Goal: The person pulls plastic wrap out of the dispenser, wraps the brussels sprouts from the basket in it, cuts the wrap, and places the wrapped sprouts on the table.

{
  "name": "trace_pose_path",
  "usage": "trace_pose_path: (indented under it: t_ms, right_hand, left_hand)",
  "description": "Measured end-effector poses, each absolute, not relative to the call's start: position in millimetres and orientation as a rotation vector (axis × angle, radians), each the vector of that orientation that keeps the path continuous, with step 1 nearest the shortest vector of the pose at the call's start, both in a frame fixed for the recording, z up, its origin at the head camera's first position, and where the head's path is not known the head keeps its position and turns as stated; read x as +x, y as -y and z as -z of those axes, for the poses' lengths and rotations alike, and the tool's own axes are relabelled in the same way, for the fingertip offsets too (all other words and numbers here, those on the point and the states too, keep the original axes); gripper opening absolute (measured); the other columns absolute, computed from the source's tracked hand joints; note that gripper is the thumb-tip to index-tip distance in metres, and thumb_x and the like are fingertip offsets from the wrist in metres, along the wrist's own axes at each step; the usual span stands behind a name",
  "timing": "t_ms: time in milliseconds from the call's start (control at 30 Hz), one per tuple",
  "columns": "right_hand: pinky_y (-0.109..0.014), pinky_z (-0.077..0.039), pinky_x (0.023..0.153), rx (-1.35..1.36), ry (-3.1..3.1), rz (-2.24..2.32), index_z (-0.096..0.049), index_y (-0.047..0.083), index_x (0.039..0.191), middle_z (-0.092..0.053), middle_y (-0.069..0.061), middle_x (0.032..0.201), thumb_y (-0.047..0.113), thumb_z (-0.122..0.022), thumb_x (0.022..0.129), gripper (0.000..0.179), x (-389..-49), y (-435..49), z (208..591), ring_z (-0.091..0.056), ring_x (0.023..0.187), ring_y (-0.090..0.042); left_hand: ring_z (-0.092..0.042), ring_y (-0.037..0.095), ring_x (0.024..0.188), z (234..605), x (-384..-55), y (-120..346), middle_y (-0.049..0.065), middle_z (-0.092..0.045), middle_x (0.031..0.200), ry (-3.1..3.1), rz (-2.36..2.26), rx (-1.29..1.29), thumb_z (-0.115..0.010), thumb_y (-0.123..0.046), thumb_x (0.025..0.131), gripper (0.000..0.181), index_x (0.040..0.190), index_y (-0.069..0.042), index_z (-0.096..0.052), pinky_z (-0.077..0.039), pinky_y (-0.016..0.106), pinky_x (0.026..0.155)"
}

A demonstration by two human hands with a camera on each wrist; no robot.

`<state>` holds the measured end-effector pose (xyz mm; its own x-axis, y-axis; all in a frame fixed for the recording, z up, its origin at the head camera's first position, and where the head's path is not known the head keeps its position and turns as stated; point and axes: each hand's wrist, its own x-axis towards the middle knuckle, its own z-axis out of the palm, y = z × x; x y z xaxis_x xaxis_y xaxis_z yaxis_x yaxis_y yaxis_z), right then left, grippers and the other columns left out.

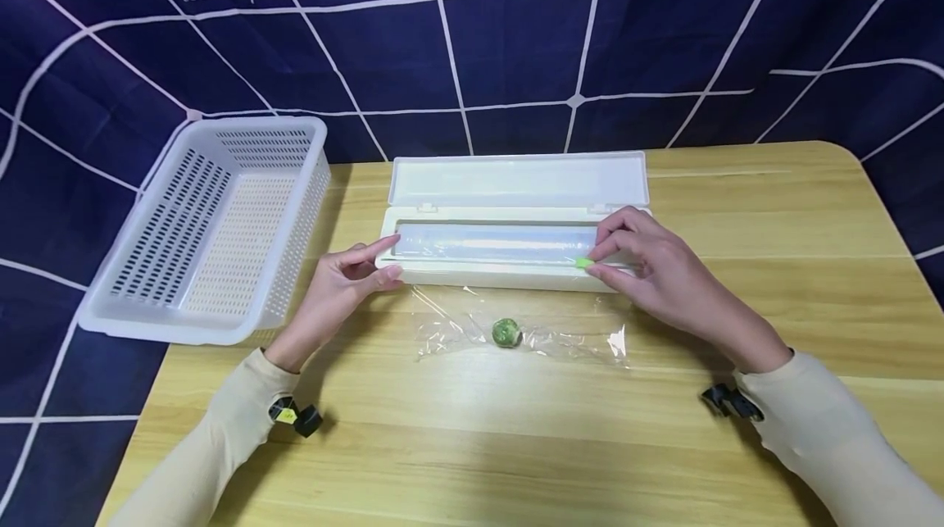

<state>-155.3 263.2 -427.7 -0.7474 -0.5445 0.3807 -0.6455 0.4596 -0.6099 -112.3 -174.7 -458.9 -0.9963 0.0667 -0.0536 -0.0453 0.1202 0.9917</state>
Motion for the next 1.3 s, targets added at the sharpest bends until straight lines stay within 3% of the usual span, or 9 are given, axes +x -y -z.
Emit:
trace_pose_path:
  t_ms: [300, 600, 867, 1133, 1300]
  right_hand:
    - [-0.019, -0.043, 0.067, 1.036, 2.573, -1.162, -0.08, 0.012, 0.1, -0.062, 0.002, 0.117, -0.018, -0.089, 0.076, 0.04, -155.5, -269.2, 429.9, -0.052, 0.09, -0.008]
    - [-0.021, -0.04, 0.069, 1.001, 2.591, -1.11, -0.08, 0.014, 0.101, -0.061, 0.002, 0.117, -0.017, -0.09, 0.075, 0.041, -154.0, -278.1, 428.3, -0.049, 0.097, -0.009]
    - [-0.018, -0.036, 0.082, 0.965, 2.628, -1.1, -0.079, 0.012, 0.1, -0.061, 0.002, 0.118, -0.019, -0.086, 0.079, 0.038, -149.9, -291.5, 422.1, -0.051, 0.112, -0.005]
    - [-0.013, -0.037, 0.093, 0.931, 2.634, -1.116, -0.08, 0.015, 0.1, -0.063, 0.003, 0.116, -0.019, -0.086, 0.08, 0.04, -148.1, -298.3, 424.4, -0.052, 0.112, -0.003]
    - [-0.011, -0.035, 0.098, 0.892, 2.644, -1.138, -0.081, 0.016, 0.101, -0.063, 0.003, 0.115, -0.018, -0.086, 0.08, 0.041, -147.7, -301.4, 425.3, -0.053, 0.112, -0.004]
  left_hand:
    - [-0.076, 0.024, 0.093, 460.5, -112.8, 174.5, 0.012, -0.056, 0.087, -2.292, -2.018, 0.019, -0.086, -0.005, 0.096, 0.047, 0.14, -0.014, -0.074, -0.059, 0.023, 0.07]
    - [-0.069, 0.02, 0.087, 459.8, -113.4, 174.3, 0.011, -0.056, 0.086, -2.336, -1.989, 0.013, -0.087, -0.007, 0.095, 0.047, 0.14, -0.016, -0.075, -0.048, 0.019, 0.063]
    - [-0.066, 0.018, 0.084, 458.3, -112.1, 173.4, 0.012, -0.053, 0.086, -2.307, -2.013, -0.001, -0.086, -0.006, 0.095, 0.047, 0.14, -0.015, -0.075, -0.05, 0.019, 0.062]
    - [-0.061, 0.016, 0.083, 458.4, -112.4, 173.8, 0.011, -0.053, 0.086, -2.293, -2.021, -0.002, -0.087, -0.005, 0.095, 0.047, 0.14, -0.013, -0.075, -0.058, 0.022, 0.071]
    - [-0.06, 0.017, 0.083, 459.2, -112.8, 174.9, 0.01, -0.055, 0.086, -2.32, -2.002, 0.005, -0.087, -0.006, 0.094, 0.047, 0.139, -0.014, -0.075, -0.051, 0.019, 0.065]
